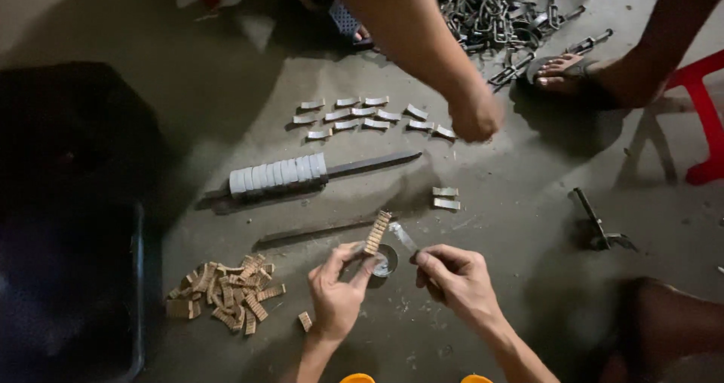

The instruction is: Applying adhesive to small metal components and stacking them onto a central rod for assembly

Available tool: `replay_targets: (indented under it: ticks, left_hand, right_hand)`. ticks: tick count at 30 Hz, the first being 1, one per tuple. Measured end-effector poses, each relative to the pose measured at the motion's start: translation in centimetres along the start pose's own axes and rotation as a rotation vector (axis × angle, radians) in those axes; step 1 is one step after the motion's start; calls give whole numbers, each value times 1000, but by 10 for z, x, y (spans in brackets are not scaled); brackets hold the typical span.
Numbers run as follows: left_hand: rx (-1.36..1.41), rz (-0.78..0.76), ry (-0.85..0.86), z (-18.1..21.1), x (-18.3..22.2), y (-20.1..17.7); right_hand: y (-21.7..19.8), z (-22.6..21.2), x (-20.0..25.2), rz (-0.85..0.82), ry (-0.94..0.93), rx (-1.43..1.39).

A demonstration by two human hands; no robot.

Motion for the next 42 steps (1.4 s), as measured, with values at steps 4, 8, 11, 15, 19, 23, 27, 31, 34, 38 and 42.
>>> replay_targets:
  ticks: [4,8,11,15,19,23,27,31,34,38,42]
  left_hand:
    - [59,1,-1,11,3,13]
    - [20,22,-25,15,5,12]
    - [-34,41,-35,10,8,7]
    - [-107,52,-27,12,7,5]
    - [-44,-3,29,15,9,13]
    - [4,4,103,20,12,13]
    - [13,-3,103,25,11,10]
    - [7,8,30,13,16,9]
    - [204,59,-35,-17,27,12]
    - [497,13,-363,-51,37,26]
    - [1000,-133,-639,-67,57,72]
  right_hand:
    - [4,1,0,-27,-40,26]
    - [7,-6,-1,-11,-104,181]
    - [-1,-21,0,122,-187,335]
    - [-1,-55,27,300,-541,552]
    - [14,-46,36,163,-536,552]
    - [11,-44,29,258,-665,683]
    - [5,-56,33,339,-595,649]
    - [-16,-47,16,285,-623,587]
    - [-37,-55,19,388,-561,490]
    - [-28,-39,9,130,-485,232]
    - [10,-28,4,-83,-411,286]
Point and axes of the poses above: each hand's wrist, its own x-axis away from the middle knuckle, its own y-axis out of the palm, z = x × y, the point moved 8 cm from there along -x, towards the middle knuckle, and after that the axes turned 10 degrees about y, right-handed, at the moved point
